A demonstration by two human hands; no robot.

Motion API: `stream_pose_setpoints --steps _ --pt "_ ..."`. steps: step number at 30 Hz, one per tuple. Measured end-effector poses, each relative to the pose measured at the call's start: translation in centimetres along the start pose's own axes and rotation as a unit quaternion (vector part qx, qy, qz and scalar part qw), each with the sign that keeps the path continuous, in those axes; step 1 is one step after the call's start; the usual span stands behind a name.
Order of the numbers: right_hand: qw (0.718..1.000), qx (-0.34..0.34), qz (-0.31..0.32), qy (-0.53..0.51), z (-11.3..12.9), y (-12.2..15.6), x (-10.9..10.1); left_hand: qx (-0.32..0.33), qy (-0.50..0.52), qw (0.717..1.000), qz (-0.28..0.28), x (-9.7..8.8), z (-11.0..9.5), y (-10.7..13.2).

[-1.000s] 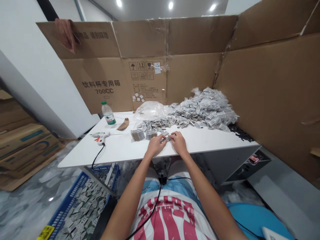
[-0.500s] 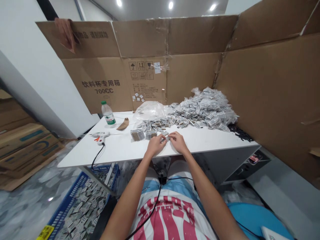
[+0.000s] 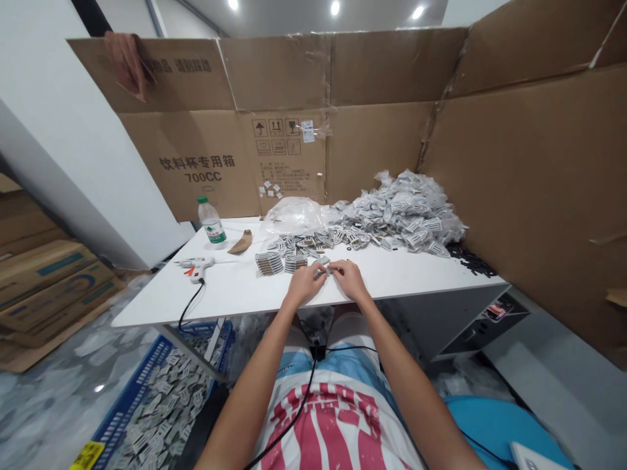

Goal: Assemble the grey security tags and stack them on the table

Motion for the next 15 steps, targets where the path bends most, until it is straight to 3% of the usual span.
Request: stream_pose_setpoints --steps 15 --pt "0.996 -0.014 0.031 0.078 0.3 0.1 1.3 -0.008 -0.010 1.000 0.008 0.1 0.0 -0.1"
Point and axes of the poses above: each hand's wrist, its own y-axis away from the middle knuckle, its own x-axis out of the palm, z = x × y, the point moved 9 cm from there along -y, towards the middle knuckle, and after that the axes turned 8 degrees about x, right-handed, at the moved point
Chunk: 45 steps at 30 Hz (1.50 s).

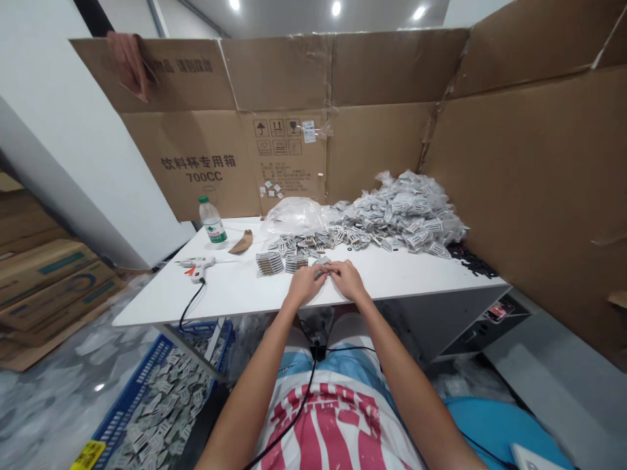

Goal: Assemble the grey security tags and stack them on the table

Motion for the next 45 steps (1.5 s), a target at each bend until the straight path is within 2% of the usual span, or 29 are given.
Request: stream_pose_setpoints --steps 11,18,21,23,26,28,31,35,45 --pt "1.000 0.012 0.011 -0.011 -0.4 -0.2 0.1 0.001 0.006 1.000 -0.003 0.2 0.0 0.1" --pt "0.997 0.022 0.016 -0.067 -0.9 -0.4 0.5 0.005 0.003 1.000 -0.006 0.4 0.3 0.1" --pt "0.994 0.034 -0.013 -0.104 -1.6 -0.8 0.1 0.003 0.003 1.000 -0.006 0.5 0.4 0.0" --pt "0.991 0.054 -0.059 -0.106 -2.5 -1.3 -0.9 0.002 0.004 1.000 -0.005 0.5 0.4 -0.1" --pt "0.984 0.095 -0.151 -0.020 -4.0 -2.4 -3.3 -0.002 0.001 1.000 -0.004 0.4 0.3 -0.1" --pt "0.973 0.120 -0.182 0.077 -4.7 -3.3 -4.5 -0.009 -0.002 1.000 0.000 0.4 0.3 0.0" --pt "0.955 0.157 -0.168 0.187 -5.9 -4.8 -5.0 -0.018 -0.005 1.000 0.008 0.4 0.2 0.2" --pt "0.942 0.178 -0.120 0.260 -7.2 -5.9 -4.2 -0.020 -0.008 1.000 0.008 0.2 0.1 0.3" --pt "0.945 0.159 -0.105 0.265 -7.5 -6.0 -3.5 -0.010 -0.001 1.000 -0.003 0.2 0.0 0.2"
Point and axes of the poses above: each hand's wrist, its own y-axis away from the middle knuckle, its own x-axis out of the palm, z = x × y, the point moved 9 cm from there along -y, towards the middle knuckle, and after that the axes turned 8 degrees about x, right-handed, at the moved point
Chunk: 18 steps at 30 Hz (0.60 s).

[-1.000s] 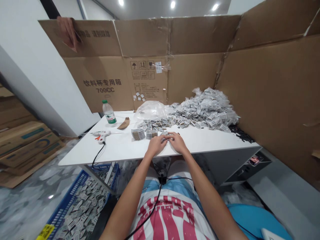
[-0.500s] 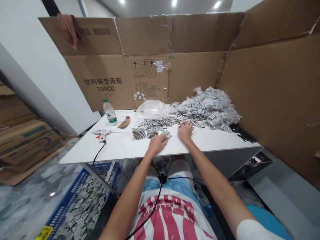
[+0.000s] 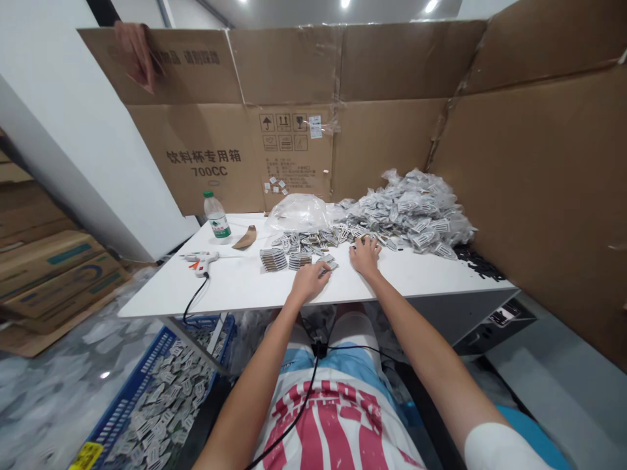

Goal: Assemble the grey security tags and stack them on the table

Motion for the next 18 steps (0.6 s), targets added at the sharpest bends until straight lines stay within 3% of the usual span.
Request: stream_pose_setpoints --steps 11,18 --pt "0.997 -0.004 0.019 -0.081 -1.0 -1.0 1.7 0.000 0.000 1.000 0.005 -0.3 -0.3 0.1" --pt "0.975 -0.047 -0.054 -0.210 -1.0 0.0 -0.9 -0.004 -0.008 1.000 0.003 0.0 0.1 0.0"
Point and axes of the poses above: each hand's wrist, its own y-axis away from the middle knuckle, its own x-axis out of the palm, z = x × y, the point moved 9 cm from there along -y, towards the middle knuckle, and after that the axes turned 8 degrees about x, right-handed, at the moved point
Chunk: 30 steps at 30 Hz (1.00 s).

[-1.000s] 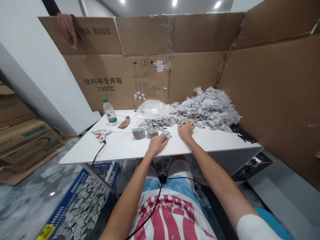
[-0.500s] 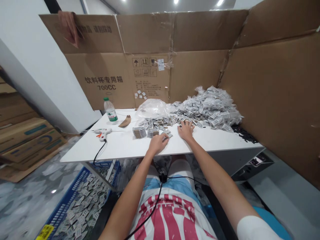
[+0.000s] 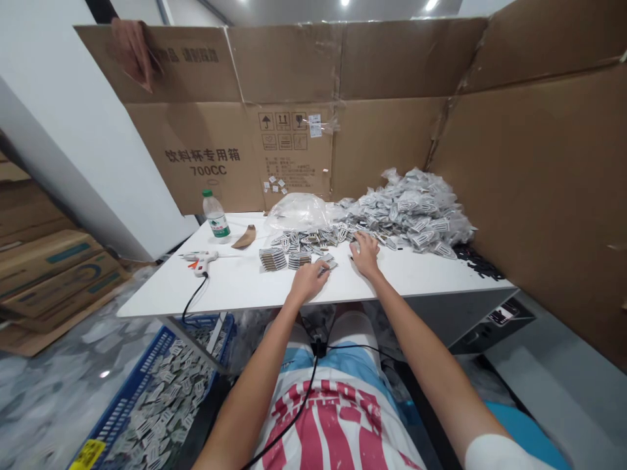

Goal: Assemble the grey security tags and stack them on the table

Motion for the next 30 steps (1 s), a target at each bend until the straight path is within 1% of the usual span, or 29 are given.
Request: stream_pose_setpoints --steps 3,5,6,9,13,15,16,21,24,27,30 --pt "0.995 -0.036 -0.045 -0.082 1.1 1.1 -2.1 -0.010 -0.002 1.000 0.002 0.2 0.3 -0.1" --pt "0.988 -0.037 -0.065 -0.134 1.5 2.2 -3.4 -0.017 -0.009 1.000 0.007 0.4 0.4 -0.1" --pt "0.985 -0.032 -0.065 -0.157 1.7 2.7 -3.9 -0.020 -0.013 1.000 0.010 0.5 0.4 -0.1" --pt "0.973 -0.015 -0.023 -0.230 2.3 4.1 -4.2 -0.024 -0.021 0.999 0.015 0.6 0.3 0.0" --pt "0.946 0.013 0.075 -0.315 3.1 5.2 -3.3 -0.017 0.001 1.000 0.006 0.0 -0.1 0.1" --pt "0.941 0.011 0.114 -0.319 3.6 5.6 -2.9 -0.013 0.019 1.000 -0.004 -0.3 -0.3 0.2" --pt "0.941 0.005 0.125 -0.314 3.8 5.7 -2.9 -0.011 0.027 1.000 -0.009 -0.5 -0.4 0.3" --pt "0.942 -0.005 0.133 -0.308 4.2 5.9 -3.2 -0.012 0.049 0.999 -0.010 -0.6 -0.3 0.3" --pt "0.935 -0.005 0.176 -0.308 4.2 6.3 -2.4 -0.006 0.062 0.998 -0.010 -0.4 -0.1 0.2" --pt "0.930 -0.003 0.218 -0.296 4.2 6.6 -1.4 0.015 0.087 0.996 -0.021 -0.3 -0.2 0.2" --pt "0.942 -0.023 0.204 -0.265 4.4 6.5 -1.6 0.043 0.117 0.992 -0.028 -0.2 -0.5 0.2"
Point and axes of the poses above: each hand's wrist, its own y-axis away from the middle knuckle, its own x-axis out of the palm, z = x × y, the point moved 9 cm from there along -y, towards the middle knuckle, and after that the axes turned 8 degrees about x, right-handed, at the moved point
